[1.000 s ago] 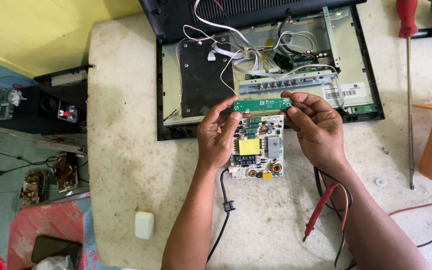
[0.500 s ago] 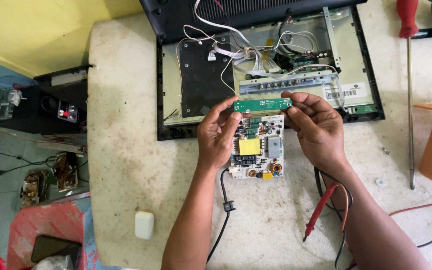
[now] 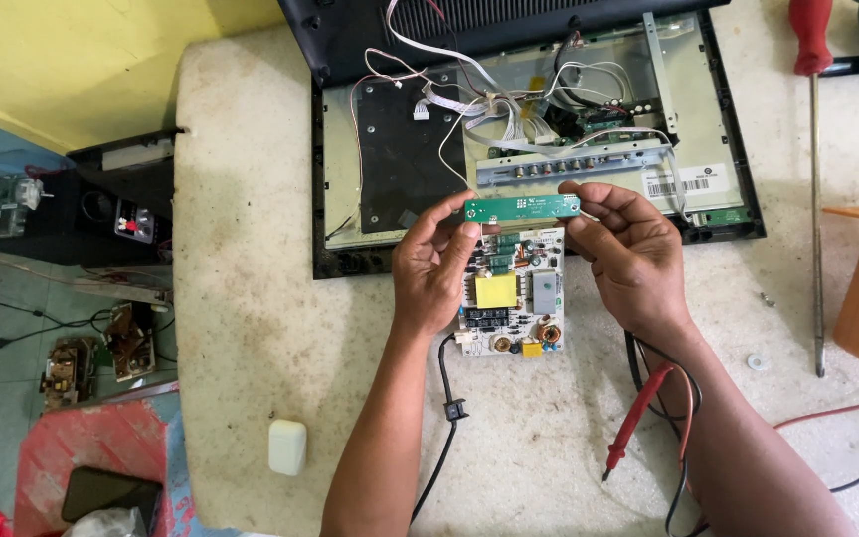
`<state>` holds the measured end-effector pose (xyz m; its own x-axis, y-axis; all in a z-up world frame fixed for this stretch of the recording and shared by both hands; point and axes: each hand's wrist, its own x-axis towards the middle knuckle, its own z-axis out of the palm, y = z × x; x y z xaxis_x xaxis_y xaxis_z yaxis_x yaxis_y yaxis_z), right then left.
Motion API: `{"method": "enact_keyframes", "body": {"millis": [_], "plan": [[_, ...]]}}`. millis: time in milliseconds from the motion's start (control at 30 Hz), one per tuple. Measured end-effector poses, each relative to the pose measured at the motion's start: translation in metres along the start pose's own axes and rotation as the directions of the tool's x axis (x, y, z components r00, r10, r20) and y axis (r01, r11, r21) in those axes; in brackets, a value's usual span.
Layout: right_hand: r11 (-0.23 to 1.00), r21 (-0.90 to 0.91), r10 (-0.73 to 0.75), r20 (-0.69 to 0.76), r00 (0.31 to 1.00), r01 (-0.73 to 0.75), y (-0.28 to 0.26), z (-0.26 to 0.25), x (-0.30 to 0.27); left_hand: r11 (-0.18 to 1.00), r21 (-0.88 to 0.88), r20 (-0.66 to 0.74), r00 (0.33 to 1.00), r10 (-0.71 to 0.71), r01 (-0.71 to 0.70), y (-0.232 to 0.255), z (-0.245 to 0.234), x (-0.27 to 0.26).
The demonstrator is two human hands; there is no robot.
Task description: The person uses a multimeter to test a circuit board, then uses a screwdriver to remove a smaller board from a television chassis. They proceed to test the smaller board with the multimeter probes.
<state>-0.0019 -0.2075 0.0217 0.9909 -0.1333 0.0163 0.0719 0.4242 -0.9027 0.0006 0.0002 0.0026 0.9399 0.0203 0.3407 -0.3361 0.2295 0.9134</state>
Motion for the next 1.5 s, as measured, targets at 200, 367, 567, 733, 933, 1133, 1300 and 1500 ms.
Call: {"method": "enact_keyframes", "body": {"millis": [200, 367, 567, 733, 933, 1133, 1300, 1500], "plan": [[0.997, -0.081, -0.009, -0.022, 1.000, 0.007, 0.007, -0.005, -0.001, 1.000, -0.005, 0.005, 1.000, 0.003, -0.003, 0.002, 0.003, 0.000], [0.989, -0.145, -0.037, -0.050, 0.998, 0.030, -0.003, 0.001, -0.005, 0.998, 0.057, 0.082, 0.996, -0.039, 0.035, 0.014, -0.001, 0.001], [0.986, -0.164, -0.044, -0.101, 0.994, 0.027, -0.010, -0.016, -0.001, 0.984, 0.168, 0.135, 0.987, -0.090, 0.066, 0.008, -0.015, 0.008], [0.993, -0.107, 0.020, -0.175, 0.984, -0.039, -0.012, -0.020, 0.000, 0.973, 0.178, 0.128, 0.977, -0.172, 0.148, 0.013, -0.017, 0.007], [0.990, -0.112, 0.066, -0.162, 0.984, -0.085, -0.012, -0.022, -0.001, 0.943, 0.311, 0.158, 0.972, -0.173, 0.117, 0.009, -0.016, 0.002], [0.951, -0.002, 0.308, 0.017, 0.951, -0.308, -0.028, -0.021, -0.007, 0.875, 0.435, 0.228, 0.914, -0.335, 0.213, 0.035, -0.015, 0.002], [0.893, 0.177, 0.374, 0.217, 0.902, -0.413, -0.030, -0.035, -0.007, 0.963, 0.037, 0.249, 0.931, -0.267, 0.267, 0.024, -0.023, 0.001], [0.886, 0.099, 0.415, 0.273, 0.868, -0.454, -0.035, -0.075, 0.000, 0.970, -0.100, -0.003, 0.975, -0.222, 0.221, 0.013, -0.032, 0.004]]}}
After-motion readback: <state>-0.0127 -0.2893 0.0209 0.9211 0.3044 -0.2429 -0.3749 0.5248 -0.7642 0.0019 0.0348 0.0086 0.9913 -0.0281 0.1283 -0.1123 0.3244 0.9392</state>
